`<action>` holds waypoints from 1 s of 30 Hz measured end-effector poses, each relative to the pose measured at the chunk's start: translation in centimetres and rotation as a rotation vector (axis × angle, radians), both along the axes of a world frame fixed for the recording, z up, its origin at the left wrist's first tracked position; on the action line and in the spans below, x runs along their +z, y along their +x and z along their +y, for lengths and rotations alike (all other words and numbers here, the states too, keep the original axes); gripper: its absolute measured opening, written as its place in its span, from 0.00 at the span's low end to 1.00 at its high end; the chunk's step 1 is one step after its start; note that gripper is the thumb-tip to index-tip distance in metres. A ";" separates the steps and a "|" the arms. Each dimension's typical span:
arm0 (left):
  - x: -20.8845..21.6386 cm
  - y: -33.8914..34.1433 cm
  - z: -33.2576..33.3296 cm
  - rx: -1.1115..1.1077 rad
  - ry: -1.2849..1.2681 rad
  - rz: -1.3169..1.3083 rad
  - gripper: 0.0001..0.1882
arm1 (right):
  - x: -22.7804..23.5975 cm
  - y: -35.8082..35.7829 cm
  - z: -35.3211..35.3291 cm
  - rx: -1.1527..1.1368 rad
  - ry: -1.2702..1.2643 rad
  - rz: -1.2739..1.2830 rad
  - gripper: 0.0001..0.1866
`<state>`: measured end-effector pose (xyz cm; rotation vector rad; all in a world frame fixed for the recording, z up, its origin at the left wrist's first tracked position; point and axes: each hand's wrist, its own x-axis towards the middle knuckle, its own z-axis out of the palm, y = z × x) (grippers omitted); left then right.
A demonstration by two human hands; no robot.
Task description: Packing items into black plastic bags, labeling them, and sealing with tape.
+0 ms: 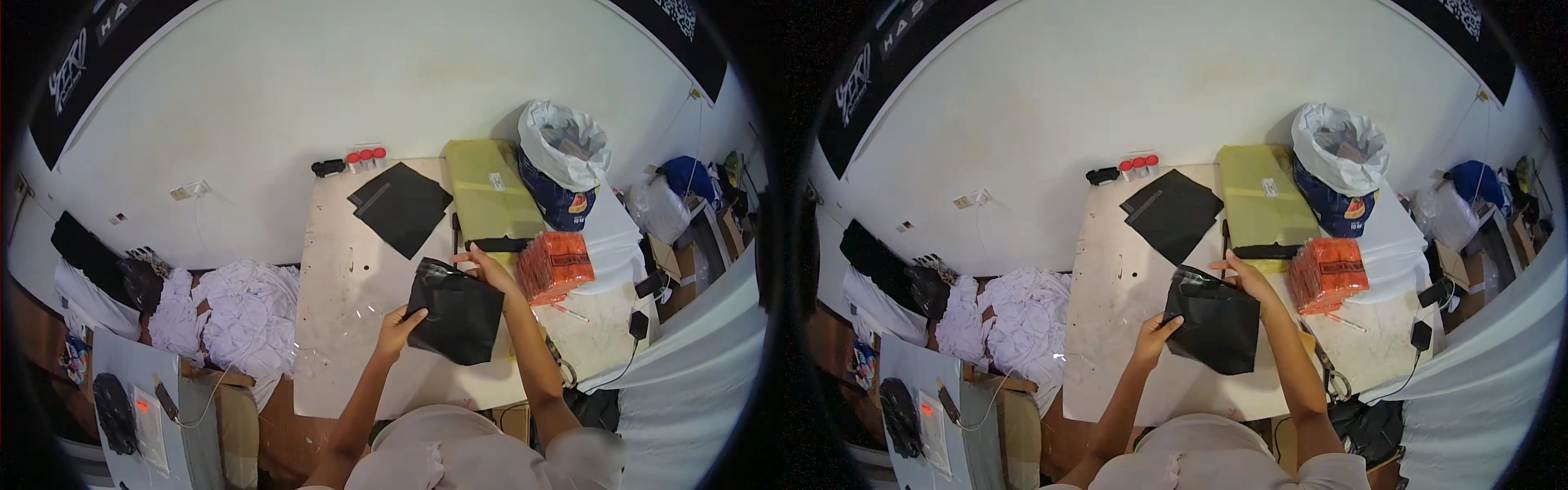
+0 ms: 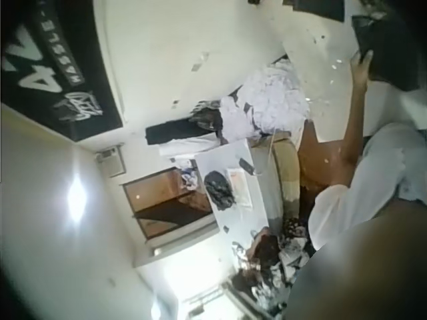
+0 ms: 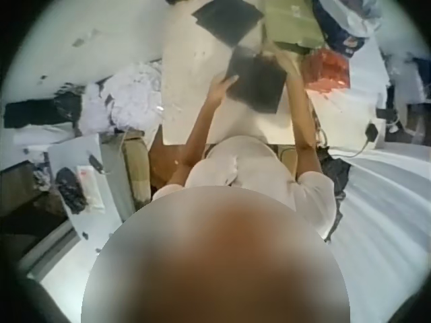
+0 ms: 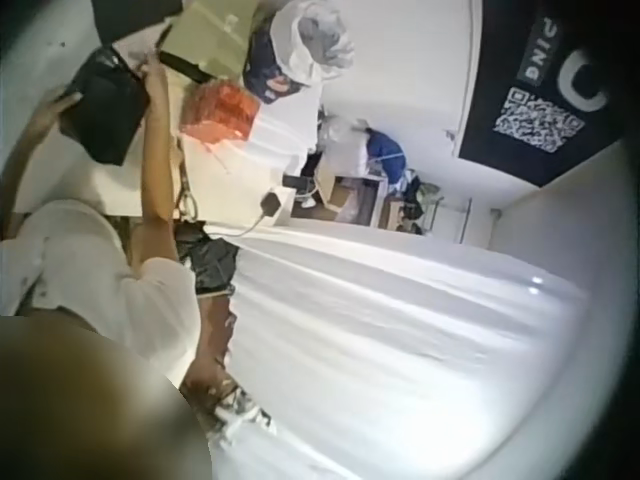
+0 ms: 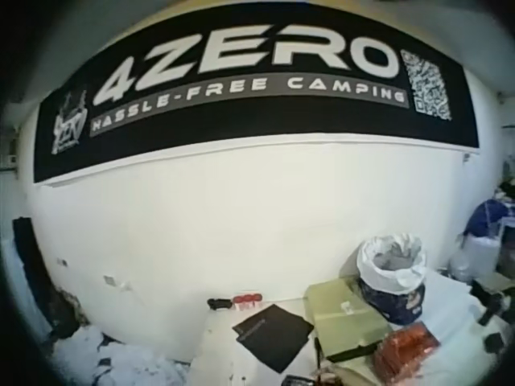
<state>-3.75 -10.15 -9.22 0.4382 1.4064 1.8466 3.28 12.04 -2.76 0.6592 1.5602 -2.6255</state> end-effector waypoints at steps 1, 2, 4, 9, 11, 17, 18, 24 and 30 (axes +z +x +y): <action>-0.2 0.4 -0.7 0.015 -0.020 -0.048 0.12 | -0.7 0.8 -0.1 -0.109 0.170 -0.098 0.22; -0.9 0.8 -1.5 0.020 -0.031 -0.056 0.12 | -1.5 1.8 -0.5 -0.103 0.160 -0.107 0.22; -1.8 1.5 -2.8 0.115 -0.078 -0.104 0.14 | -3.3 4.3 -1.5 -0.053 0.103 0.018 0.21; -4.9 3.7 -4.9 0.189 -0.141 -0.263 0.13 | -9.7 7.1 -3.4 -0.247 -0.060 -0.076 0.18; -5.7 4.3 -5.7 0.265 -0.191 -0.234 0.12 | -10.1 7.4 -4.4 -0.255 -0.083 -0.135 0.17; -7.3 4.8 -7.3 0.407 -0.218 -0.218 0.09 | -12.7 8.0 -6.3 -0.230 -0.078 -0.232 0.11; -6.9 4.9 -7.2 0.411 -0.217 -0.220 0.09 | -13.4 8.2 -6.2 -0.271 -0.075 -0.206 0.10; -5.8 5.3 -7.4 0.443 -0.226 -0.207 0.07 | -14.4 7.4 -6.0 -0.424 -0.009 -0.180 0.08; -5.8 5.4 -7.6 0.431 -0.199 -0.174 0.08 | -11.9 5.9 -5.1 -0.320 0.152 -0.056 0.04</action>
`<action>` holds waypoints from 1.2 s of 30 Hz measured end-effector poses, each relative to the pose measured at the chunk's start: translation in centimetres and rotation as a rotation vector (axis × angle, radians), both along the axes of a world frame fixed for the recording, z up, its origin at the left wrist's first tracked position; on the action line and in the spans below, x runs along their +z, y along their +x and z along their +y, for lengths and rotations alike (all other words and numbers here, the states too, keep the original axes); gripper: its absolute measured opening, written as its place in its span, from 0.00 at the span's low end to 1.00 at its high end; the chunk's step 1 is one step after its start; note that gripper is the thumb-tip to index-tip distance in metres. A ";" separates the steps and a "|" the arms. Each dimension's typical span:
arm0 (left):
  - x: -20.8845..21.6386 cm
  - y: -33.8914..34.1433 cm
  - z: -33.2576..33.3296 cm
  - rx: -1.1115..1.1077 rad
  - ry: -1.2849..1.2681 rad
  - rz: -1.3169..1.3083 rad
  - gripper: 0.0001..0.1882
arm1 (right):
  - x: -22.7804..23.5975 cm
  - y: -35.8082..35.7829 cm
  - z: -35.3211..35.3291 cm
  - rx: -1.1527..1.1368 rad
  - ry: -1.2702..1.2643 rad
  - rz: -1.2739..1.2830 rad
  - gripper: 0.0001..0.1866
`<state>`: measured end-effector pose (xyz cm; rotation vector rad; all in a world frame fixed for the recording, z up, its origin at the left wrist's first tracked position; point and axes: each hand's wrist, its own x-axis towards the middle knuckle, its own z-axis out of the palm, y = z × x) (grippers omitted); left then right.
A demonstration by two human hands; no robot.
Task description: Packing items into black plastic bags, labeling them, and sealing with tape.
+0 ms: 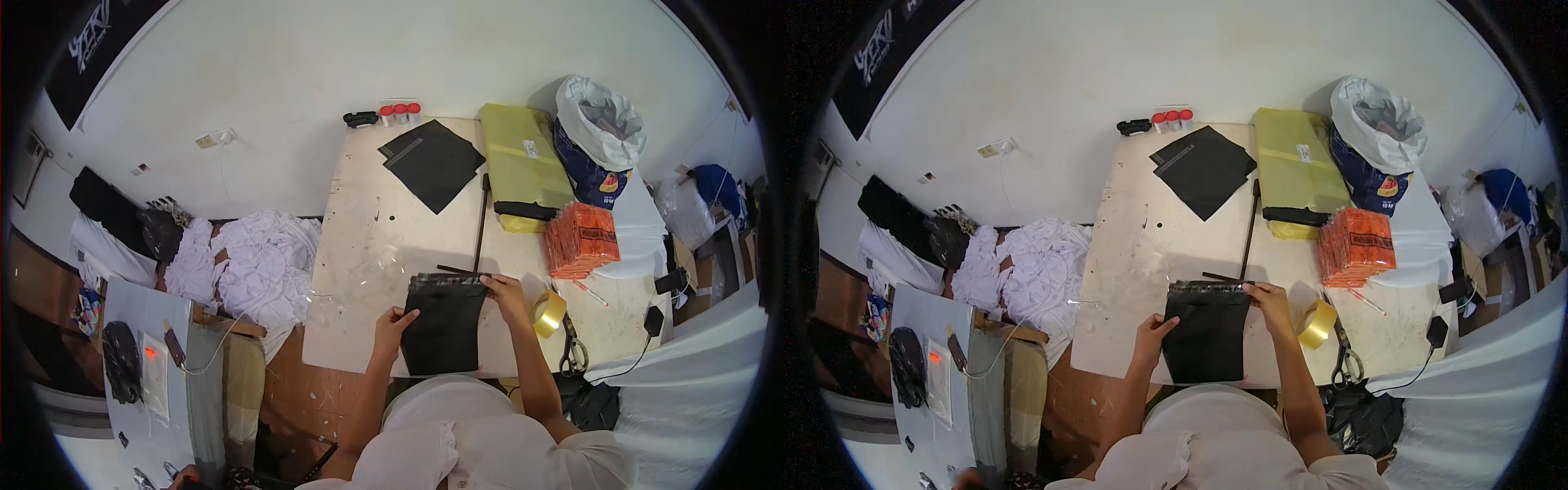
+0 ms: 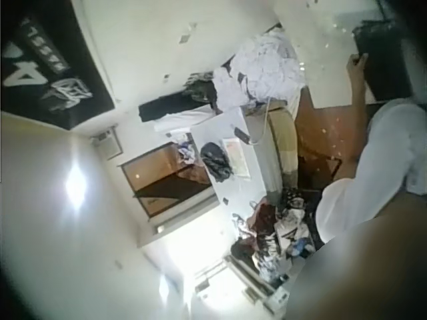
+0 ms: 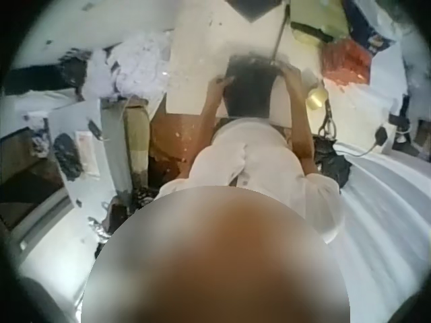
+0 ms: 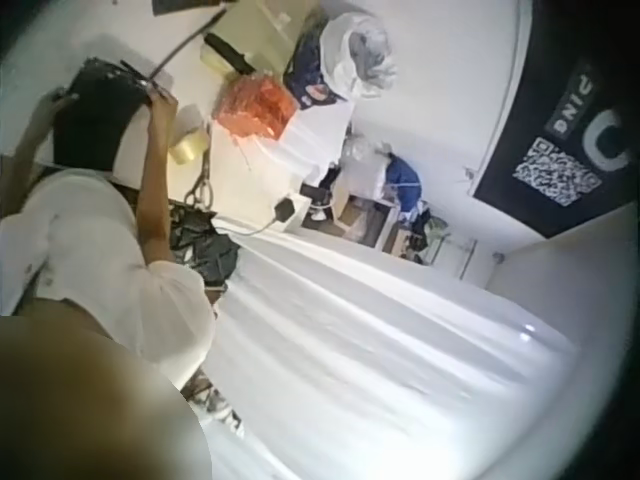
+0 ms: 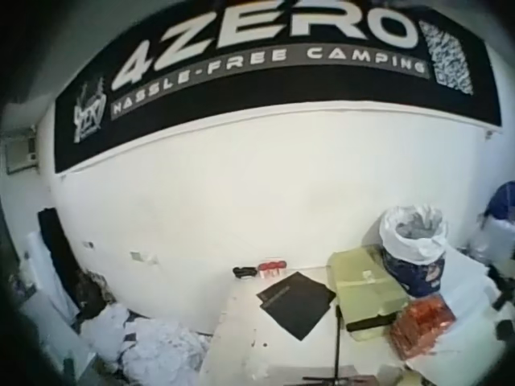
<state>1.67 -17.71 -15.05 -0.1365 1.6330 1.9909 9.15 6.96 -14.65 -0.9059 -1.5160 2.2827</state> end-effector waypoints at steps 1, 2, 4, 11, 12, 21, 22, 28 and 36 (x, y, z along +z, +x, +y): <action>0.1 0.1 0.1 0.002 0.026 -0.039 0.09 | 0.4 -0.3 0.2 0.005 0.005 0.004 0.04; 0.1 0.1 0.1 0.005 0.052 -0.078 0.10 | 0.8 -0.5 0.4 0.008 0.093 -0.003 0.06; -0.5 0.1 -0.1 0.052 0.089 -0.110 0.09 | 1.2 -1.4 1.2 0.015 0.189 -0.003 0.08; -1.7 -0.2 -0.2 0.096 -0.076 -0.100 0.09 | 2.1 -8.9 5.7 0.037 0.765 0.109 0.08; -2.3 -0.2 -0.3 0.110 -0.073 -0.099 0.09 | 2.6 -10.8 6.0 0.121 0.750 0.192 0.07; -1.4 1.3 -2.5 -0.161 -0.174 -0.139 0.12 | 1.2 -26.5 11.4 0.077 -0.262 0.272 0.11; -1.6 1.6 -2.7 -0.145 -0.171 -0.138 0.12 | 0.7 -27.3 12.0 -0.086 -0.385 0.235 0.12; -2.3 2.3 -2.0 -0.010 -0.143 -0.166 0.13 | -1.7 -23.8 7.6 -0.413 0.007 0.101 0.27; -3.2 1.0 -0.5 -0.060 -0.254 -0.071 0.14 | -2.2 -3.0 -2.3 0.234 1.420 0.208 0.17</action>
